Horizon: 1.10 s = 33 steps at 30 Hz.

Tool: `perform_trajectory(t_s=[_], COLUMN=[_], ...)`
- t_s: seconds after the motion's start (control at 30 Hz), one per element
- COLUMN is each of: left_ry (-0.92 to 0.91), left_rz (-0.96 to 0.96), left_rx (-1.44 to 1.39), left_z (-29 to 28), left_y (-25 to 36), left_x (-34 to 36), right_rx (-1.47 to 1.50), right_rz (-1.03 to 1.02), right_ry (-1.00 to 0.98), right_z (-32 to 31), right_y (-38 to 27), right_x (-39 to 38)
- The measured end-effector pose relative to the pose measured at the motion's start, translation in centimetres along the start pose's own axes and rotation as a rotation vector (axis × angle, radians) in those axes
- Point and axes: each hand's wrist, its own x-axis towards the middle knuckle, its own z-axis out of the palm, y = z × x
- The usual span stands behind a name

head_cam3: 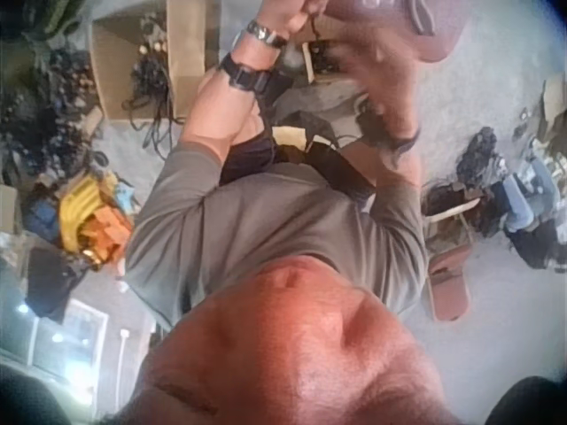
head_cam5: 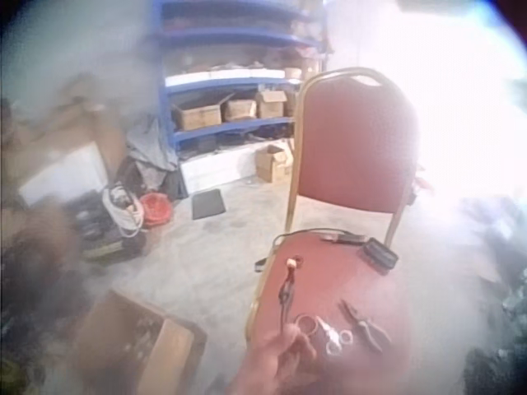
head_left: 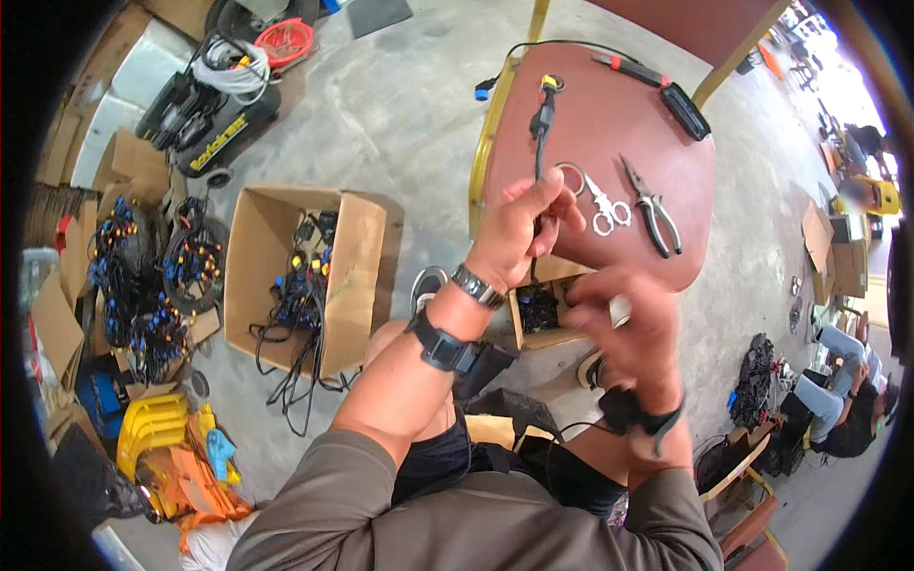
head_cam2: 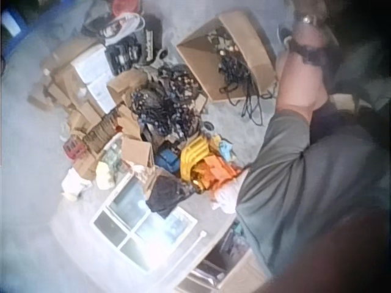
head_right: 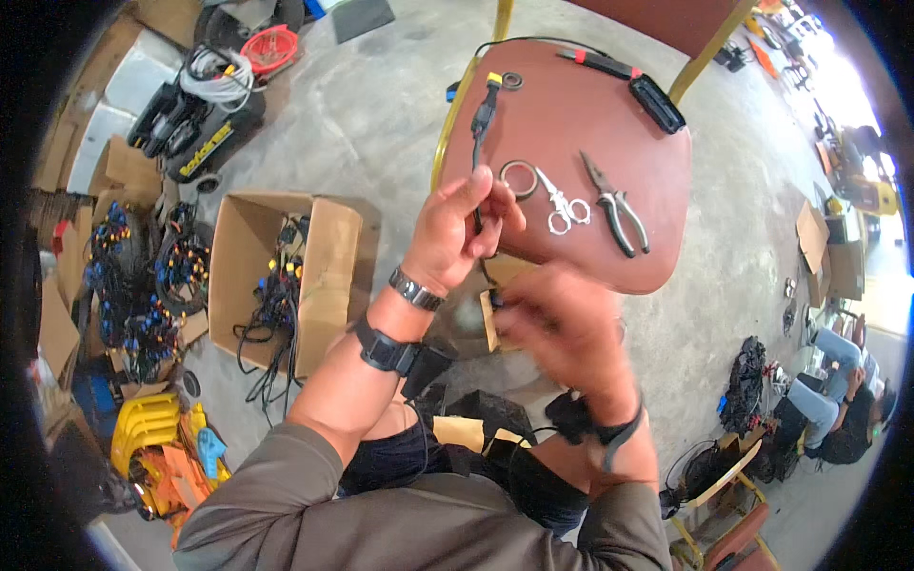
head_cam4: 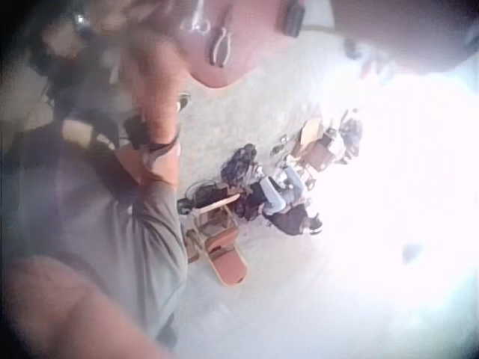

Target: Repairing a wiring harness by cutting and taping wires.

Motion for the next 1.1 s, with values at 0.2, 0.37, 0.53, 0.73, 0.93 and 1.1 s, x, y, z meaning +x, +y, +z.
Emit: perform_trajectory(t_s=[0.2,0.37,0.53,0.73,0.93,1.1], left_ry=[0.076,0.063,0.0,-0.103,-0.155,-0.15], left_rz=[0.065,0.078,0.045,0.019,-0.009,-0.022], left_rx=[0.045,0.086,0.063,0.16,0.147,0.158], left_z=[0.1,1.0,2.1,1.8,2.6,2.7], left_y=[0.5,-0.3,-1.8,-2.6,-3.1,-3.0], left_x=[-1.1,-1.6,-2.3,-3.1,-3.0,-3.3], right_rx=[0.182,0.513,0.758,0.529,0.484,0.498], right_rz=[0.039,0.311,0.348,0.03,0.023,0.07], right_ry=[-0.294,-0.396,-0.519,-0.491,-0.595,-0.586], right_z=[5.9,6.5,6.3,5.6,4.5,4.3], right_y=[-0.3,-0.1,0.3,0.3,1.1,0.5], right_x=[-4.1,-5.0,-5.4,-5.0,-4.5,-4.3])
